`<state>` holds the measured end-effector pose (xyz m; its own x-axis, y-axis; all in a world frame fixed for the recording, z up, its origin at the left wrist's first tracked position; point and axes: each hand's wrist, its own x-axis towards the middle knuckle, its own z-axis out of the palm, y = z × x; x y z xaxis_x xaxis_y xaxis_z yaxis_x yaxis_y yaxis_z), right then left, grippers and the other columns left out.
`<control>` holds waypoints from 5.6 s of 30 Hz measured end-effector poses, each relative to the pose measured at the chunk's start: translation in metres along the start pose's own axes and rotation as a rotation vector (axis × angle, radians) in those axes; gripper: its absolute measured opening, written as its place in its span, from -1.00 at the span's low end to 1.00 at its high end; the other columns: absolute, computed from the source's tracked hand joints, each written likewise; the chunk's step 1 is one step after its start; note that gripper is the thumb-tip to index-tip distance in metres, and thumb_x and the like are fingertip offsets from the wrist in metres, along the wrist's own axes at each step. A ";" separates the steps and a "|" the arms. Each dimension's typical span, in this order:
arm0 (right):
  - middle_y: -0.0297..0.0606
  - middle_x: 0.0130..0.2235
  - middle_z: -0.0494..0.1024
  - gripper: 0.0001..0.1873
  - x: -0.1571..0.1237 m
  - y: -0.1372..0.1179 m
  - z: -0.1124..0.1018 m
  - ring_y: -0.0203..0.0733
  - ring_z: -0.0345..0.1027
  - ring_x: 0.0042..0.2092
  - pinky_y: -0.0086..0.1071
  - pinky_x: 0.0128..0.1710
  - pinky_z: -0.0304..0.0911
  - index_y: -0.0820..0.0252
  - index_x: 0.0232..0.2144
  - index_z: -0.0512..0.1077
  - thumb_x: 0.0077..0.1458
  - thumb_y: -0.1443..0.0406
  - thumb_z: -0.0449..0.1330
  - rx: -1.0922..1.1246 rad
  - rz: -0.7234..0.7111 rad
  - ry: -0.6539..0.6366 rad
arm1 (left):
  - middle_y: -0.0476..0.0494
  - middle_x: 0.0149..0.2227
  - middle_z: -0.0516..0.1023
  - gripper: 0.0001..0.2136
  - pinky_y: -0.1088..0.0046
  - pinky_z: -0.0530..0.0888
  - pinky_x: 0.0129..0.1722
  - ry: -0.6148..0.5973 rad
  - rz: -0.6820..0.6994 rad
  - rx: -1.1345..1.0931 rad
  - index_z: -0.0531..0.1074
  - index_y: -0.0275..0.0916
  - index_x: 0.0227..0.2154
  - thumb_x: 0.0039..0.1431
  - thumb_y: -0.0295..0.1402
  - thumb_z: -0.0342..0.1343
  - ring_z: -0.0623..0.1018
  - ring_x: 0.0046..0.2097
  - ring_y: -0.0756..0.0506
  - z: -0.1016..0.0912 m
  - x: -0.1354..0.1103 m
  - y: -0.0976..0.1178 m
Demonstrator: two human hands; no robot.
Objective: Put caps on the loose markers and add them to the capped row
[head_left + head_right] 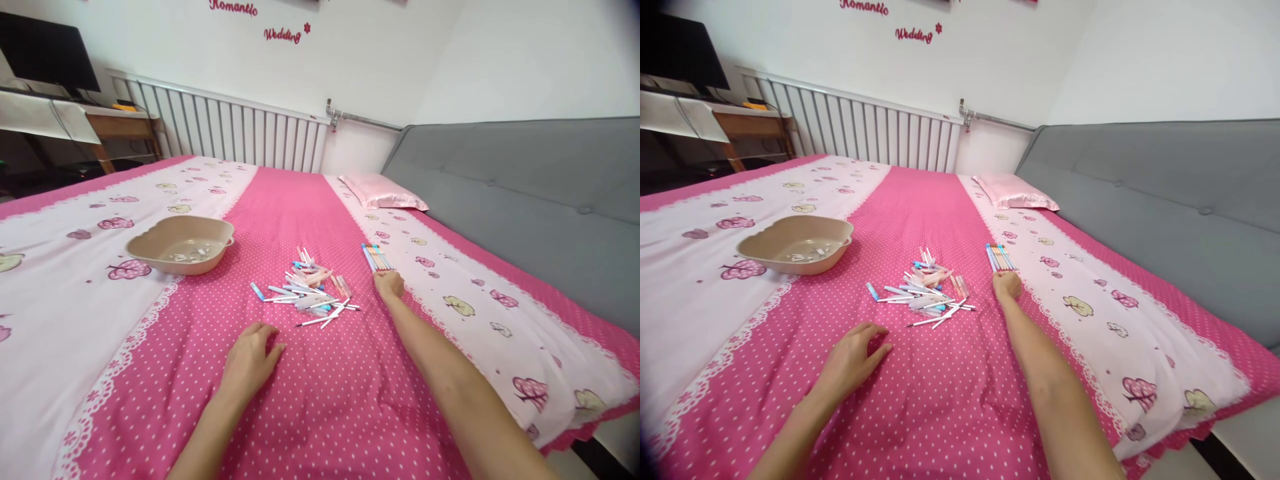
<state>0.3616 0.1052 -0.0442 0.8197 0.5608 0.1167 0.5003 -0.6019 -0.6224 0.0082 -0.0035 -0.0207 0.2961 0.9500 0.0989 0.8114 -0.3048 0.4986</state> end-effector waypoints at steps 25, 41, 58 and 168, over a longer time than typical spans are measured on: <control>0.05 -0.26 0.56 -0.70 0.019 -0.012 0.025 0.05 0.45 -0.19 -0.24 -0.27 0.32 0.18 -0.28 0.56 -0.05 0.19 0.16 -0.053 0.030 0.043 | -0.25 -0.13 0.45 -0.69 0.28 0.35 -0.07 -0.063 -0.036 0.041 0.41 -0.30 -0.19 0.12 -0.25 -0.09 0.44 -0.08 -0.19 0.002 0.003 -0.004; 0.04 -0.24 0.55 -0.71 0.016 -0.013 0.025 0.04 0.44 -0.18 -0.23 -0.26 0.31 0.18 -0.27 0.55 -0.04 0.21 0.15 -0.043 0.072 0.056 | -0.24 -0.13 0.45 -0.70 0.28 0.35 -0.07 -0.055 -0.024 0.040 0.41 -0.31 -0.18 0.13 -0.25 -0.07 0.44 -0.09 -0.18 0.002 0.002 -0.004; -0.02 -0.26 0.54 -0.68 -0.015 -0.021 0.009 -0.03 0.41 -0.20 -0.29 -0.26 0.25 0.23 -0.20 0.42 -0.01 0.24 0.10 0.160 -0.013 0.161 | -0.25 -0.13 0.45 -0.72 0.31 0.34 -0.06 -0.062 -0.030 0.058 0.42 -0.33 -0.17 0.12 -0.31 -0.02 0.44 -0.08 -0.18 -0.001 0.001 0.003; -0.35 -0.52 0.49 -0.70 -0.188 -0.063 -0.048 -0.36 0.33 -0.52 -0.51 -0.56 0.18 0.23 -0.33 0.49 0.00 0.11 0.17 1.113 -0.551 -0.589 | 0.02 -0.58 0.37 -0.78 0.53 0.07 -0.50 0.114 -0.089 -0.058 0.32 -0.24 -0.53 0.10 -0.23 -0.06 0.31 -0.53 0.03 -0.012 -0.003 0.013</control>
<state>0.1893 0.0098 0.0104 0.2121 0.9006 0.3794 0.0051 0.3872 -0.9220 0.0120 -0.0091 -0.0040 0.1620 0.9757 0.1477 0.8006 -0.2175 0.5584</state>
